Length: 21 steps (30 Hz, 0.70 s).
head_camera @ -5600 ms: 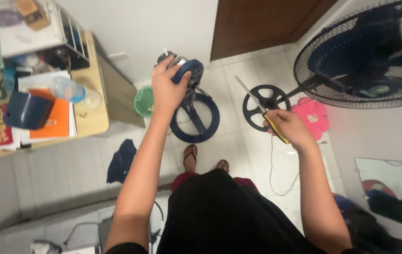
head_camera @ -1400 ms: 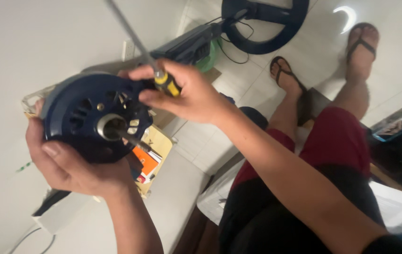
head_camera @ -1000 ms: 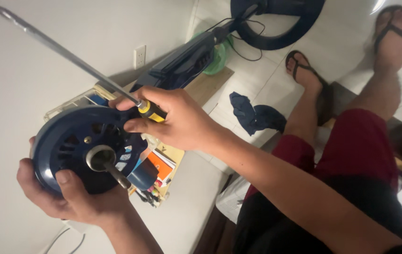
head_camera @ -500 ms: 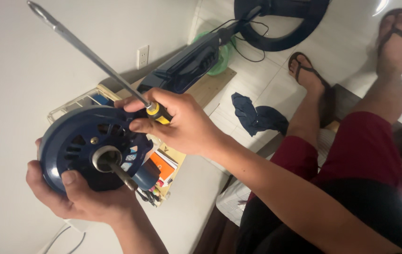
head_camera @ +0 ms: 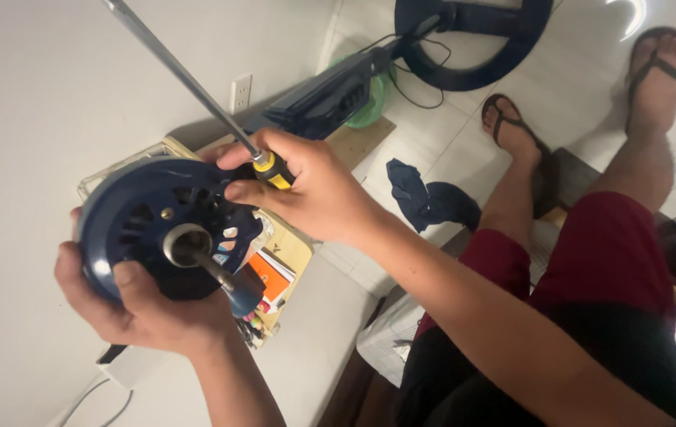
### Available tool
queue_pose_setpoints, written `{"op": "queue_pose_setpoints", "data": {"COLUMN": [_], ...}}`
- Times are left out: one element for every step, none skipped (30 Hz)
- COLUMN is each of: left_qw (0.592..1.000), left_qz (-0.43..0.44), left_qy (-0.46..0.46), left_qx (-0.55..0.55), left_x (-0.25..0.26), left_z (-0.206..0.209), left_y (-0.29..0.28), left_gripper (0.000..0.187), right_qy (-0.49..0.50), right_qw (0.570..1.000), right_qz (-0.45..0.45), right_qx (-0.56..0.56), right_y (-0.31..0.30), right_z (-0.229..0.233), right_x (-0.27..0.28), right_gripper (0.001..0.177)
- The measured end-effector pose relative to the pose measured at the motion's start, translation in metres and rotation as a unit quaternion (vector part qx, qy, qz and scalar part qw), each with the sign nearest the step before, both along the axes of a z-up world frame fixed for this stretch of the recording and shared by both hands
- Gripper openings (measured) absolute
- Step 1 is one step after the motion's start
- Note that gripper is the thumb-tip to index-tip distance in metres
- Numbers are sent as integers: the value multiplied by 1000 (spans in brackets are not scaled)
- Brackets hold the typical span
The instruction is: The person disassembles a blue electric fan using a screwdriver. They remove the front grille, the fan blades, and the rear housing, placing the parts on the floor.
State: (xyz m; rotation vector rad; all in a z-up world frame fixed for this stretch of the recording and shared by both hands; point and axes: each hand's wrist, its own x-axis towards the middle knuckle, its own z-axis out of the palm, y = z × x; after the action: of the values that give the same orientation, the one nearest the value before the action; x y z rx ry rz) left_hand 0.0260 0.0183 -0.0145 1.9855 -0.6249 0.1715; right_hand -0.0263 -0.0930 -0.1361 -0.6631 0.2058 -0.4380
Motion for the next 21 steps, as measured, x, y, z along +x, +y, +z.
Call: {"op": "queue_pose_setpoints", "data": {"left_qw": [1000,1000,1000,999,999,999,999,998,997,997,997,996,996,994,993,993,994,996,994,992,990], "left_qz": [0,3,5,4,3,2,1,1,-3,-8,-18,-15,-11,10,23,26,21,16,1,-6,-24], "left_qy": [-1,-2,-3,-2,0,-2,-5,-12,-15,-19,-18,-20,-23,-27,-26,-20,-10,3,-16,-37,-39], "left_qx": [9,19,28,32,36,45,53,64,72,76,77,84,91,110,112,117,103,85,105,124,133], "left_x": [0,-1,-1,-1,-1,0,-1,-1,-3,-1,0,1,1,-2,-8,-7,-8,-8,-5,-3,-2], "left_z": [0,1,1,1,1,1,1,1,3,3,4,4,4,6,8,9,10,9,7,7,8], "left_y": [2,4,7,9,10,12,13,13,13,12,10,7,4,3,3,0,-2,-6,-10,-12,-11], "left_gripper": [54,55,55,54,53,51,50,49,48,47,46,46,45,45,46,46,48,49,49,48,49], "right_qy": [3,7,10,3,-4,-12,-4,2,8,7,5,4,12,20,29,23,16,12,47,77,106], "right_qw": [1000,999,998,998,999,999,998,998,997,997,997,997,997,998,998,998,999,999,994,987,977], "right_qz": [-2,-2,-2,-8,-14,-20,-22,-23,-24,-33,-43,-52,-46,-35,-25,-26,-28,-31,-41,-43,-46], "right_qx": [-20,-39,-59,-56,-53,-49,-56,-63,-71,-65,-58,-52,-57,-57,-57,-50,-43,-42,-87,-134,-180], "right_y": [-2,-3,-4,-5,-5,-4,-4,-4,-4,-4,-3,-4,-5,-4,-1,2,5,5,6,7,10], "right_z": [-1,-1,-1,-1,-1,-1,0,1,3,5,8,9,8,8,7,4,2,-2,-7,-11,-15], "right_x": [-1,-1,-1,-2,-3,-3,-4,-6,-8,-7,-7,-7,-6,-7,-9,-9,-8,-7,-8,-12,-17], "right_gripper": [24,24,24,24,25,25,26,27,28,27,27,27,27,27,27,27,27,27,28,28,29]}}
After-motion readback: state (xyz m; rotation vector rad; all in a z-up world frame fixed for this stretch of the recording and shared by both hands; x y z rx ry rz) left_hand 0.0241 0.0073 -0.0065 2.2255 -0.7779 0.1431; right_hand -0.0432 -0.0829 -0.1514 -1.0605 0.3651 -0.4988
